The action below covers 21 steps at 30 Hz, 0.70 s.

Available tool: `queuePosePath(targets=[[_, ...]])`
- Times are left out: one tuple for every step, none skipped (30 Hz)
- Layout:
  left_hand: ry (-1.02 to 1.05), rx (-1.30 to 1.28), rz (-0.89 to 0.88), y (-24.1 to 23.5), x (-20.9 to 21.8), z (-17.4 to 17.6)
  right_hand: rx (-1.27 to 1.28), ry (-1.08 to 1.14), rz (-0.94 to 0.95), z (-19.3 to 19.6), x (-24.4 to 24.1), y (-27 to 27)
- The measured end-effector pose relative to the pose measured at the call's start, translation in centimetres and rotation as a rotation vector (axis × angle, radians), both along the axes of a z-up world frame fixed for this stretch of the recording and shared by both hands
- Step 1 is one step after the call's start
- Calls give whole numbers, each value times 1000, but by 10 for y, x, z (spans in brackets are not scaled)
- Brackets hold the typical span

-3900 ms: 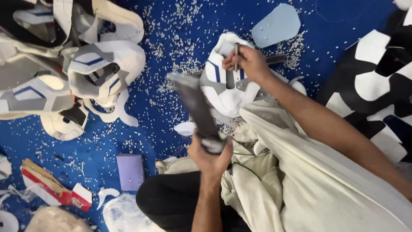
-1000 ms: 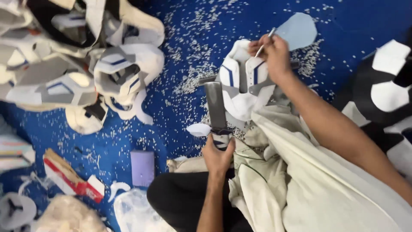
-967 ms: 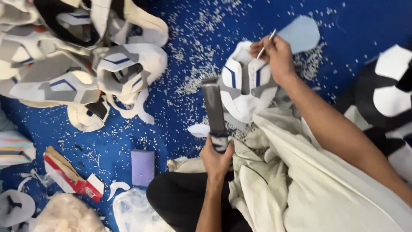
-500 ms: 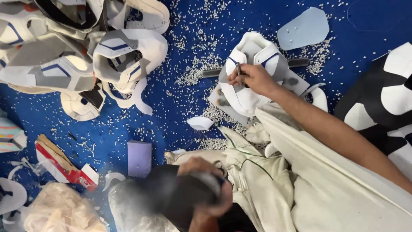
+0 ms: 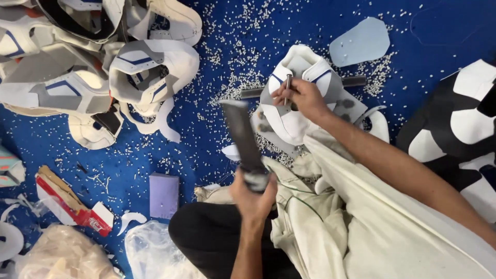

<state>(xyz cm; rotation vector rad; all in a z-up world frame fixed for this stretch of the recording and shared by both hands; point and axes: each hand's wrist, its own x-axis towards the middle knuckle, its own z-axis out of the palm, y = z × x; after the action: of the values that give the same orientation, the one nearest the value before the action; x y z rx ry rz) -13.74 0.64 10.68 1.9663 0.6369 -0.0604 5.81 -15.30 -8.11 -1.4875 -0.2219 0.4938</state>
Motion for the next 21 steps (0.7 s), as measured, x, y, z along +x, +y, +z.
queuePosePath(targets=[[-140, 58, -6, 2, -2, 14, 149, 98, -42, 6, 5, 2], [-279, 116, -11, 6, -5, 28, 299, 196, -84, 12, 10, 4], [-273, 109, -9, 3, -1, 45, 292, 202, -84, 13, 9, 2], [-407, -29, -35, 0, 2, 62, 144, 128, -63, 14, 8, 1], [-546, -161, -60, -1, 7, 80, 4, 47, -40, 15, 10, 3], [-546, -159, -58, -4, 15, 79, 4, 48, -37, 11, 8, 2], [-650, -216, -89, -6, 22, 80, -8, -35, -35, 8, 5, 3], [-753, -272, -122, -9, 29, 81, -21, -118, -33, 5, 1, 3], [-759, -271, -123, -6, 19, 37, -20, -124, -34, 8, 0, 1], [-616, -215, -126, -3, 9, -7, -107, -257, -22, 11, -2, -1], [-474, -161, -132, 0, -1, -52, -198, -391, -13, 15, -5, -4], [-480, -162, -135, -2, 8, -60, -199, -396, -16, 16, -5, -6], [-222, -48, -130, -5, 11, -67, -308, -585, 76, 17, -10, -9], [37, 64, -124, -8, 15, -73, -415, -773, 170, 18, -15, -11], [22, 67, -122, -8, 16, -66, -414, -789, 167, 7, -6, -7], [28, 48, -89, -9, 19, -58, -362, -532, 79, -3, 4, -4], [47, 27, -75, -8, 17, -50, -309, -259, -21, -15, 7, -4], [46, 28, -92, -9, 24, -31, -311, -258, -38, -14, 18, -3], [-33, 11, -61, -10, 19, -10, -10, -36, -90, -15, 16, -1], [-112, -5, -30, -11, 15, 10, 290, 187, -146, -15, 14, 2], [-109, -9, -31, -9, 16, 13, 286, 190, -148, -10, 14, 0]])
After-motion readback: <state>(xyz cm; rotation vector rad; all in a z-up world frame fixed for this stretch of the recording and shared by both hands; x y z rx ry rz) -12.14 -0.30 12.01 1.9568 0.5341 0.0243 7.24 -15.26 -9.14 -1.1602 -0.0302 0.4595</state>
